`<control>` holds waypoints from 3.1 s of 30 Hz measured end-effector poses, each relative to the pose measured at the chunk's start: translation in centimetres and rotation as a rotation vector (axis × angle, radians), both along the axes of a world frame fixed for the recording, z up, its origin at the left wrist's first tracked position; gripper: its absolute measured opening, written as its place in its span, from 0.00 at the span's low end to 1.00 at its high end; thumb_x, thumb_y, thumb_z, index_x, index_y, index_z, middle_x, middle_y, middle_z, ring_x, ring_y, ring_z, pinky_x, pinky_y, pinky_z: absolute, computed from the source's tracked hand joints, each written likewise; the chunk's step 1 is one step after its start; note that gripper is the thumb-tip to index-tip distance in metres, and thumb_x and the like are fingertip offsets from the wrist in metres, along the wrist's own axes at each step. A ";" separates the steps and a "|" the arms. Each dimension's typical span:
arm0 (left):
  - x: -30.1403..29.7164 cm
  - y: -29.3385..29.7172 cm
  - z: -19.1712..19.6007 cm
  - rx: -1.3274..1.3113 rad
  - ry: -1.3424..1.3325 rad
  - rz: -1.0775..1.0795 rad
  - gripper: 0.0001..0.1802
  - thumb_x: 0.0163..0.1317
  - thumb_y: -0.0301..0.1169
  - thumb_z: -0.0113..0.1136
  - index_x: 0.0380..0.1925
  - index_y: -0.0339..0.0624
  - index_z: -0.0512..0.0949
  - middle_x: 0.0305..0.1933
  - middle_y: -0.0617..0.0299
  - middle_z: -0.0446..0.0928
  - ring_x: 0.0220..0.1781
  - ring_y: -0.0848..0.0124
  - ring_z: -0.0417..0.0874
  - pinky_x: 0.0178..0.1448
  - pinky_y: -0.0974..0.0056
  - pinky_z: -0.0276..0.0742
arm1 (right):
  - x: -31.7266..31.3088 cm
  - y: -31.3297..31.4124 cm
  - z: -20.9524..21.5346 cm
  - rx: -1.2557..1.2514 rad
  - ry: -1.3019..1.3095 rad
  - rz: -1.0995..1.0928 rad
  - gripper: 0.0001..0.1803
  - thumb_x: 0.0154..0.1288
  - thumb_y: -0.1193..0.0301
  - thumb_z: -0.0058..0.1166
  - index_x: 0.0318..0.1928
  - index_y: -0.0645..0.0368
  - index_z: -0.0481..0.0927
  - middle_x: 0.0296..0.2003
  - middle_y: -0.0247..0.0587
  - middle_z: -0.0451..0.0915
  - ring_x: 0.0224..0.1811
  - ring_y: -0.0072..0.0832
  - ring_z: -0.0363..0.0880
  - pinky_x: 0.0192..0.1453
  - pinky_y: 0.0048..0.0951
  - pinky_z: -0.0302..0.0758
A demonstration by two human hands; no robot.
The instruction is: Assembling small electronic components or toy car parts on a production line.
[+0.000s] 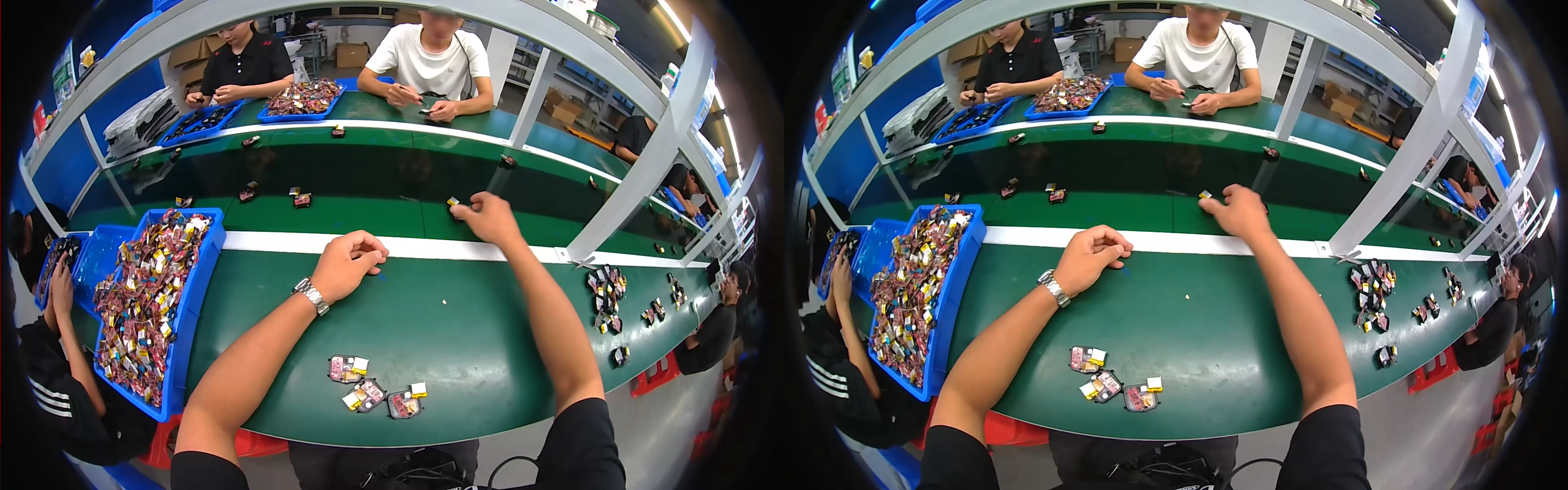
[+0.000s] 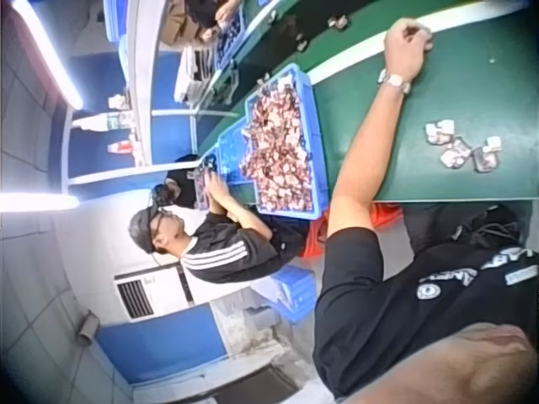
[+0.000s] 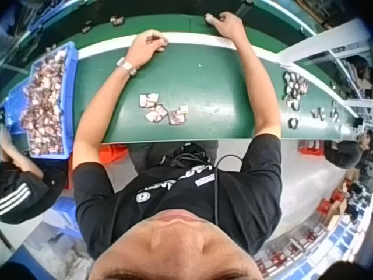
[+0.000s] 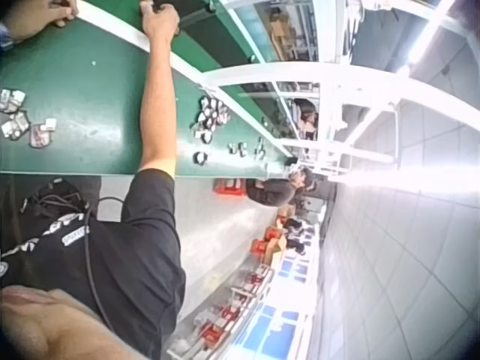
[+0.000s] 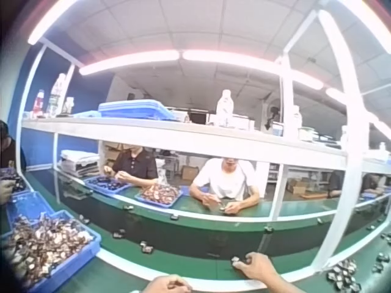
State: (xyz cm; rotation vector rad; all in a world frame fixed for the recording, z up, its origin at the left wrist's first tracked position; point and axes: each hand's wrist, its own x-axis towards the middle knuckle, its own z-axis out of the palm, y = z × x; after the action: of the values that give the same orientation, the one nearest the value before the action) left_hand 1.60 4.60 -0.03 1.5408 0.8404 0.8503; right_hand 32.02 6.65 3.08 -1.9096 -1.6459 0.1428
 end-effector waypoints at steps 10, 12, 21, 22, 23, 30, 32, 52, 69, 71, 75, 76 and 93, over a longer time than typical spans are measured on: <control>0.2 -0.2 0.9 -0.126 -0.120 0.063 0.12 0.73 0.31 0.50 0.48 0.35 0.74 0.47 0.50 0.81 0.48 0.68 0.84 0.50 0.64 0.83 | -3.4 -2.1 -1.5 0.218 0.215 0.313 0.30 0.50 0.71 0.70 0.56 0.60 0.76 0.45 0.46 0.81 0.47 0.35 0.79 0.50 0.33 0.77; -0.1 -0.1 1.3 -0.185 -0.171 0.052 0.14 0.74 0.35 0.48 0.49 0.34 0.73 0.48 0.49 0.81 0.47 0.68 0.84 0.50 0.64 0.83 | -5.3 -4.1 -0.8 0.230 0.194 0.526 0.33 0.52 0.73 0.70 0.59 0.59 0.73 0.47 0.42 0.81 0.48 0.35 0.78 0.51 0.32 0.77; -1.2 0.6 1.9 -0.187 -0.037 -0.310 0.19 0.71 0.34 0.55 0.57 0.34 0.74 0.48 0.57 0.81 0.42 0.77 0.82 0.47 0.71 0.81 | -8.9 -8.1 0.6 0.164 0.092 0.808 0.33 0.54 0.74 0.68 0.61 0.56 0.73 0.52 0.39 0.78 0.55 0.39 0.73 0.60 0.37 0.73; -1.2 0.7 1.7 -0.233 -0.077 -0.300 0.20 0.69 0.29 0.58 0.58 0.34 0.73 0.49 0.58 0.81 0.44 0.77 0.82 0.48 0.71 0.82 | -8.8 -8.0 0.6 0.183 0.061 0.805 0.31 0.54 0.74 0.68 0.60 0.56 0.74 0.52 0.39 0.78 0.55 0.39 0.73 0.59 0.37 0.73; -1.2 0.5 1.6 -0.234 -0.072 -0.302 0.20 0.69 0.29 0.58 0.58 0.34 0.73 0.49 0.58 0.81 0.44 0.77 0.82 0.48 0.71 0.82 | -8.7 -8.0 0.5 0.185 0.066 0.803 0.31 0.54 0.74 0.68 0.60 0.56 0.74 0.52 0.39 0.78 0.55 0.39 0.73 0.59 0.37 0.73; -0.5 -1.0 2.3 -0.271 -0.193 -0.197 0.25 0.67 0.22 0.55 0.64 0.40 0.69 0.53 0.59 0.80 0.51 0.73 0.82 0.55 0.66 0.84 | -10.3 -8.7 -0.1 0.439 -0.034 0.616 0.19 0.57 0.73 0.65 0.50 0.55 0.81 0.49 0.38 0.79 0.50 0.37 0.77 0.51 0.35 0.78; 0.1 -1.4 2.2 -0.286 -0.231 -0.204 0.25 0.67 0.21 0.54 0.64 0.40 0.68 0.54 0.57 0.79 0.54 0.70 0.82 0.55 0.65 0.84 | -10.4 -8.7 -0.2 0.464 -0.053 0.589 0.18 0.56 0.74 0.66 0.48 0.55 0.82 0.48 0.38 0.79 0.49 0.36 0.78 0.49 0.34 0.78; 1.9 -1.9 1.2 -0.234 -0.206 -0.093 0.22 0.64 0.17 0.52 0.59 0.38 0.69 0.52 0.58 0.80 0.49 0.74 0.83 0.47 0.69 0.85 | -9.3 -7.7 -2.5 0.531 -0.015 0.655 0.08 0.53 0.75 0.62 0.35 0.58 0.79 0.47 0.42 0.75 0.50 0.40 0.74 0.53 0.38 0.75; 0.4 -1.5 1.2 -0.188 -0.175 -0.151 0.18 0.68 0.22 0.52 0.58 0.38 0.68 0.54 0.55 0.77 0.51 0.69 0.83 0.51 0.66 0.86 | -9.7 -7.2 -2.2 0.311 0.298 0.785 0.05 0.60 0.73 0.58 0.36 0.58 0.80 0.53 0.47 0.75 0.58 0.45 0.70 0.63 0.40 0.70; 1.2 -1.4 0.9 -0.183 -0.174 -0.177 0.17 0.69 0.22 0.52 0.57 0.38 0.68 0.54 0.54 0.77 0.50 0.68 0.83 0.51 0.65 0.86 | -8.7 -7.4 -2.3 0.286 0.285 0.791 0.07 0.60 0.72 0.60 0.39 0.57 0.80 0.54 0.47 0.75 0.60 0.45 0.70 0.64 0.40 0.69; 1.9 -2.3 1.9 -0.200 -0.154 -0.162 0.17 0.70 0.23 0.52 0.57 0.37 0.68 0.55 0.53 0.77 0.54 0.68 0.82 0.54 0.64 0.86 | -8.5 -8.4 -1.6 0.308 0.148 0.685 0.07 0.57 0.71 0.64 0.37 0.57 0.82 0.52 0.42 0.76 0.57 0.42 0.72 0.60 0.38 0.72; 1.6 -2.1 1.5 -0.200 -0.181 -0.168 0.17 0.70 0.23 0.52 0.57 0.37 0.69 0.56 0.53 0.76 0.55 0.67 0.82 0.54 0.64 0.85 | -9.0 -8.5 -1.6 0.313 0.145 0.662 0.06 0.57 0.72 0.64 0.36 0.57 0.83 0.51 0.41 0.77 0.56 0.40 0.73 0.59 0.37 0.74; 0.2 -0.9 0.9 -0.250 -0.274 -0.170 0.17 0.70 0.23 0.50 0.58 0.38 0.69 0.56 0.53 0.78 0.54 0.68 0.82 0.56 0.63 0.84 | -10.8 -7.9 -2.1 0.443 0.306 0.612 0.04 0.56 0.73 0.61 0.34 0.58 0.84 0.46 0.39 0.77 0.51 0.38 0.74 0.53 0.34 0.76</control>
State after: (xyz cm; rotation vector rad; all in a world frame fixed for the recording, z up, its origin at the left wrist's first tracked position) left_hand 1.83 3.71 0.90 1.2249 0.5825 0.7787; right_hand 21.19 -1.20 0.99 -0.9711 -1.8085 0.2729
